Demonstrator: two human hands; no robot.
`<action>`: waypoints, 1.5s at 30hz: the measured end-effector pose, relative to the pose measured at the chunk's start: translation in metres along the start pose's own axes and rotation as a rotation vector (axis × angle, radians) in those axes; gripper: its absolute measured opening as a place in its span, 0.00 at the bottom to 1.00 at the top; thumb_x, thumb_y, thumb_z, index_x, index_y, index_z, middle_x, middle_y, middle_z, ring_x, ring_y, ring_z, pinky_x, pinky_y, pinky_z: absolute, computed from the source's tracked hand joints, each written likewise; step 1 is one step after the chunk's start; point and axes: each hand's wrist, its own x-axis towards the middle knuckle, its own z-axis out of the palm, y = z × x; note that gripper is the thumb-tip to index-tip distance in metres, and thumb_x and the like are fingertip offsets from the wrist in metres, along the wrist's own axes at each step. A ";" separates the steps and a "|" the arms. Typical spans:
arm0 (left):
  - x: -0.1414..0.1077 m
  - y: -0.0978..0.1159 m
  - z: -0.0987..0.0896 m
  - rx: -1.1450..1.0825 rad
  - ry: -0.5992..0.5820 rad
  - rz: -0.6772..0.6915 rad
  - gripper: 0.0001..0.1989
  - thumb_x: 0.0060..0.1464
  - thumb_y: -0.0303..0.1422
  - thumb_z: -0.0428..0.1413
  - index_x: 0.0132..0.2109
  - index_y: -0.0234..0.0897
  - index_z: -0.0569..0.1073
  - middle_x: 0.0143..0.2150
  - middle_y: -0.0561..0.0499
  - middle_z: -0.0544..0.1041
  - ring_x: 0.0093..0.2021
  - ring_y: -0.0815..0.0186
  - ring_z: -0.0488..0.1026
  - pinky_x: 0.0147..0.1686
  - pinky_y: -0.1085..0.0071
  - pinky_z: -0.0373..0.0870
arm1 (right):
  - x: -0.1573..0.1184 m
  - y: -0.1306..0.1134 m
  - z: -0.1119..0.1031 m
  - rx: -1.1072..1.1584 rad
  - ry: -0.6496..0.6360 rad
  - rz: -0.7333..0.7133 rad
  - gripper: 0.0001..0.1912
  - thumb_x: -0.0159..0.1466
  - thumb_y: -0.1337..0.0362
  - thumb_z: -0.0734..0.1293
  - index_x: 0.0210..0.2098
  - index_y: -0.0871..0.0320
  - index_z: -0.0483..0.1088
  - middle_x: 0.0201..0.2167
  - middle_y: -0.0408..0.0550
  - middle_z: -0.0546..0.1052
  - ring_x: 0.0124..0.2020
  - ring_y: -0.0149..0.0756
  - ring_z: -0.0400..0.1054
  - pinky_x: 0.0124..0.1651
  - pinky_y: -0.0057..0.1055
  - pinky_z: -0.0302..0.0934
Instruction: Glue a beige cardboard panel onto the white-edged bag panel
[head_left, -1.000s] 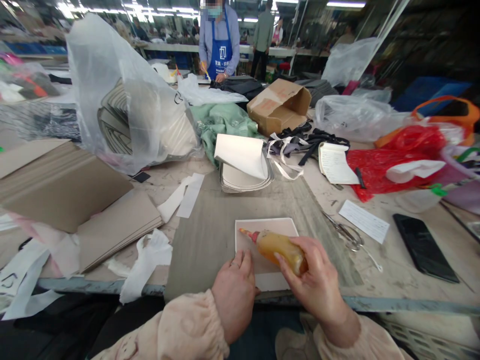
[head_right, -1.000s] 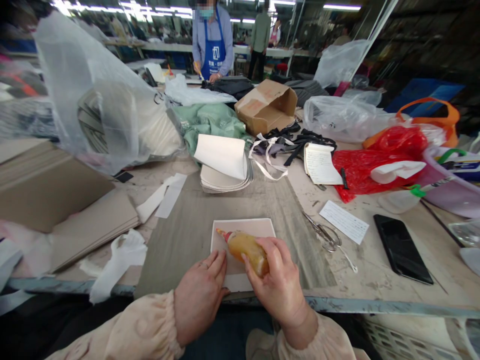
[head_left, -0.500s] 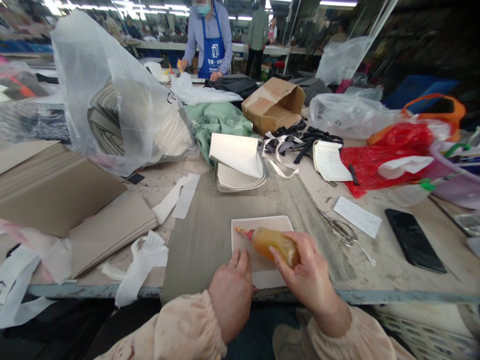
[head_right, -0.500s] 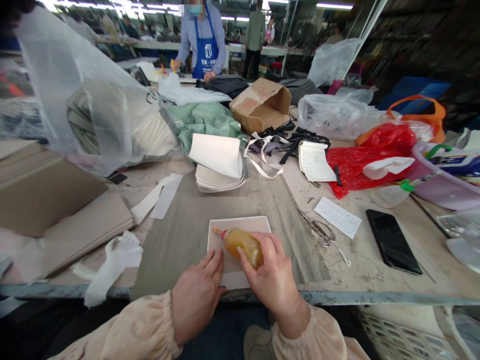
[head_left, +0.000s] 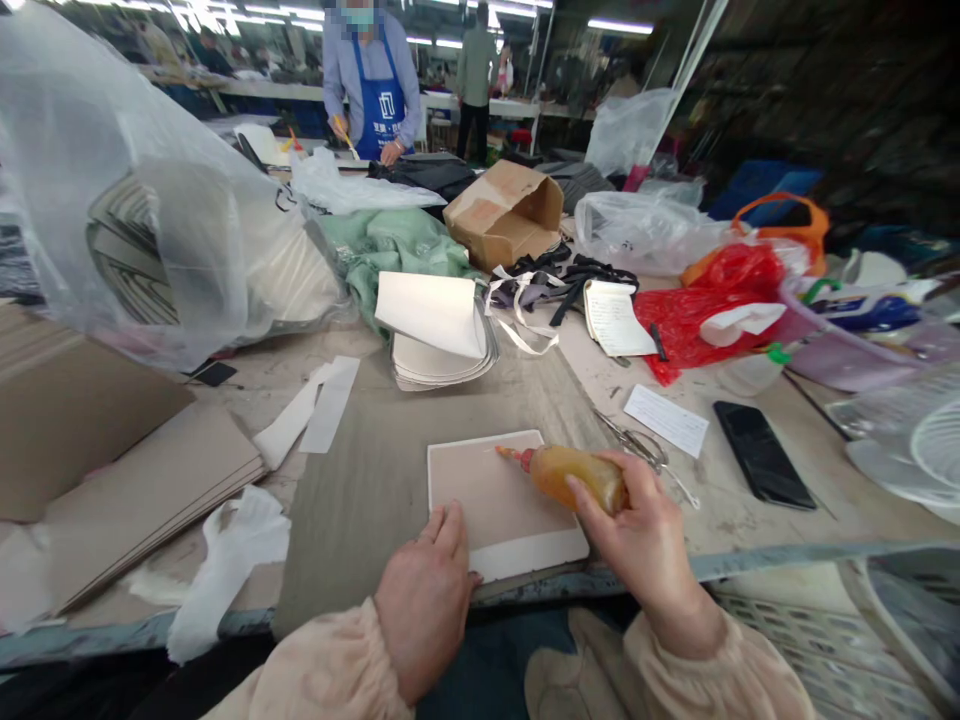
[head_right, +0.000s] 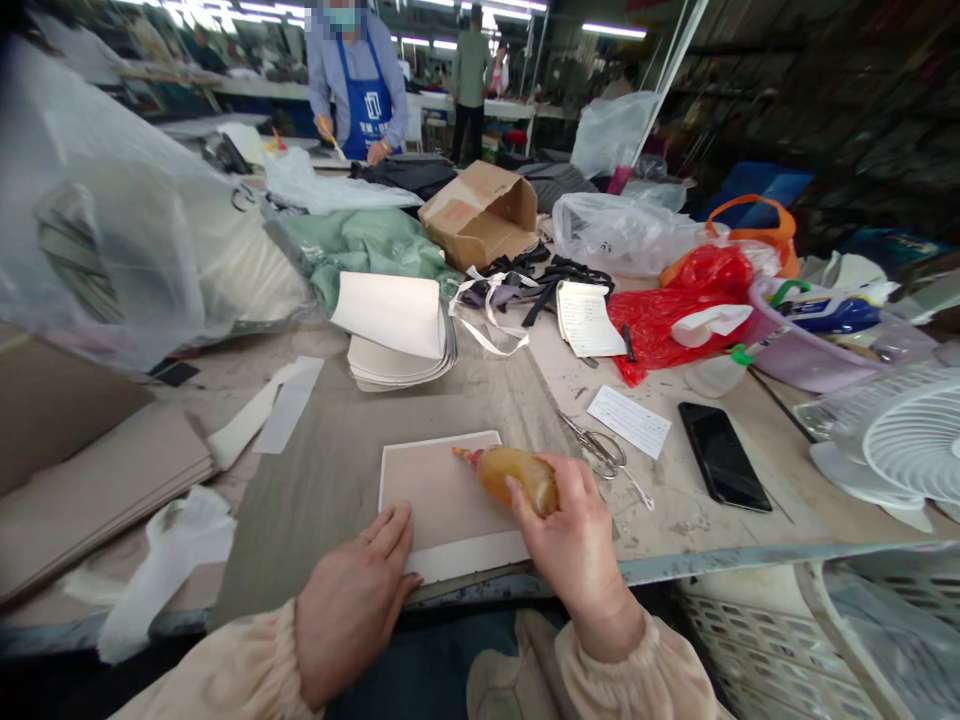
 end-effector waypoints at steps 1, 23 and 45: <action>0.000 0.000 0.001 0.004 0.005 0.002 0.25 0.57 0.30 0.46 0.60 0.23 0.61 0.63 0.37 0.60 0.61 0.53 0.59 0.52 0.61 0.68 | 0.000 0.004 -0.002 -0.013 0.011 0.018 0.16 0.59 0.55 0.67 0.43 0.55 0.66 0.36 0.48 0.72 0.36 0.40 0.68 0.39 0.35 0.66; 0.002 0.002 -0.002 -0.003 -0.003 0.003 0.23 0.57 0.28 0.46 0.58 0.22 0.64 0.62 0.35 0.61 0.61 0.51 0.60 0.51 0.60 0.69 | 0.001 -0.005 0.002 0.059 -0.043 0.126 0.17 0.58 0.52 0.67 0.42 0.55 0.66 0.35 0.47 0.73 0.33 0.39 0.69 0.38 0.35 0.64; 0.004 -0.010 -0.001 -0.077 0.132 0.039 0.18 0.57 0.34 0.48 0.50 0.28 0.71 0.55 0.39 0.71 0.52 0.55 0.70 0.50 0.63 0.69 | 0.011 0.029 -0.025 -0.053 0.066 0.323 0.23 0.52 0.47 0.68 0.40 0.56 0.69 0.31 0.47 0.73 0.30 0.40 0.68 0.34 0.35 0.62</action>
